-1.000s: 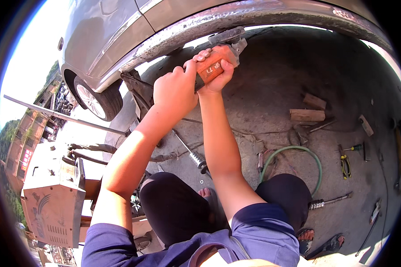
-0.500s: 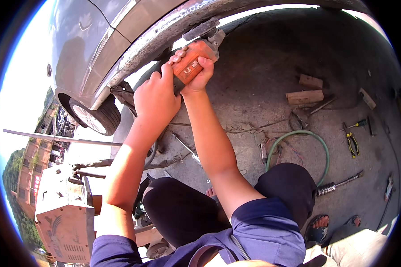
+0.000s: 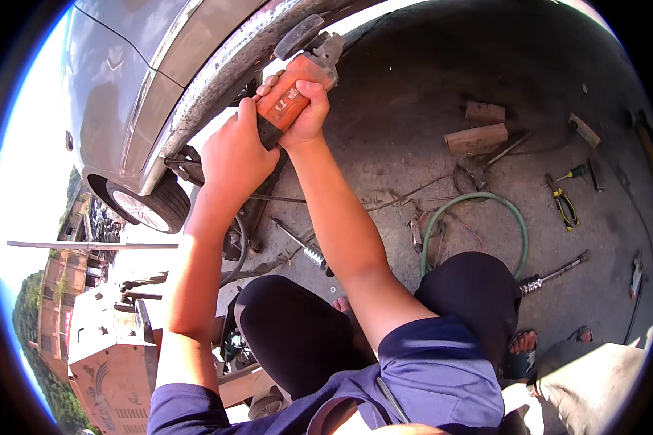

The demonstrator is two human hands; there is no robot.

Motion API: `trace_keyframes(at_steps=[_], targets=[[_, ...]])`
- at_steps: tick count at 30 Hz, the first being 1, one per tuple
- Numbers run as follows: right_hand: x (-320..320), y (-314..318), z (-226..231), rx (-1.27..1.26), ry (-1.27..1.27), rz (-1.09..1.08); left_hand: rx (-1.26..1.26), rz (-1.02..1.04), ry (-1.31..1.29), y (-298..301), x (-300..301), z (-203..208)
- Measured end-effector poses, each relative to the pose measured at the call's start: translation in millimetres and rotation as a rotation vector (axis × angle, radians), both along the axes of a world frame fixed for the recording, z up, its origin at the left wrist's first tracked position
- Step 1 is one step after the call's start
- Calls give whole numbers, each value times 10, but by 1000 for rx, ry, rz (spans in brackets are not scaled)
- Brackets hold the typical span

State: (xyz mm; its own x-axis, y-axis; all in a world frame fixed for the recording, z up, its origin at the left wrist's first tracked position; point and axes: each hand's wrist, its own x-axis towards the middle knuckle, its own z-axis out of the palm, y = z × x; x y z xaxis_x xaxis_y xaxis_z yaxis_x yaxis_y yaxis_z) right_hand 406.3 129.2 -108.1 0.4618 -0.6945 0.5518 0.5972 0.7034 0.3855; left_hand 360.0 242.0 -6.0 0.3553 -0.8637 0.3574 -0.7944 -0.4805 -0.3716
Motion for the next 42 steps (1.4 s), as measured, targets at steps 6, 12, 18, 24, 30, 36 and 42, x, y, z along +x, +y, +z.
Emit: trace_keyframes(at_steps=[6,12,18,24,30,36,42], targets=[[492,454,-141,-60,108,110,-37,157,94,384,473,-206],[119,40,-122,-16,16,-11,-25,43,-13,77,152,-233],[100,-26,-150,-100,-57,-24,-54,59,-44,52,145,-325],[727,576,-358,-192,141,135,-139,180,172,656,785,-505],[517,360,-446,-189,355,-133,-128,-125,299,497,1121,-546],[380,-62,-576,-259,569,-524,-377,-293,512,-59,1317,-1096],[416,-5,-599,-491,743,-652,-601,-183,809,-202,1456,-1544]])
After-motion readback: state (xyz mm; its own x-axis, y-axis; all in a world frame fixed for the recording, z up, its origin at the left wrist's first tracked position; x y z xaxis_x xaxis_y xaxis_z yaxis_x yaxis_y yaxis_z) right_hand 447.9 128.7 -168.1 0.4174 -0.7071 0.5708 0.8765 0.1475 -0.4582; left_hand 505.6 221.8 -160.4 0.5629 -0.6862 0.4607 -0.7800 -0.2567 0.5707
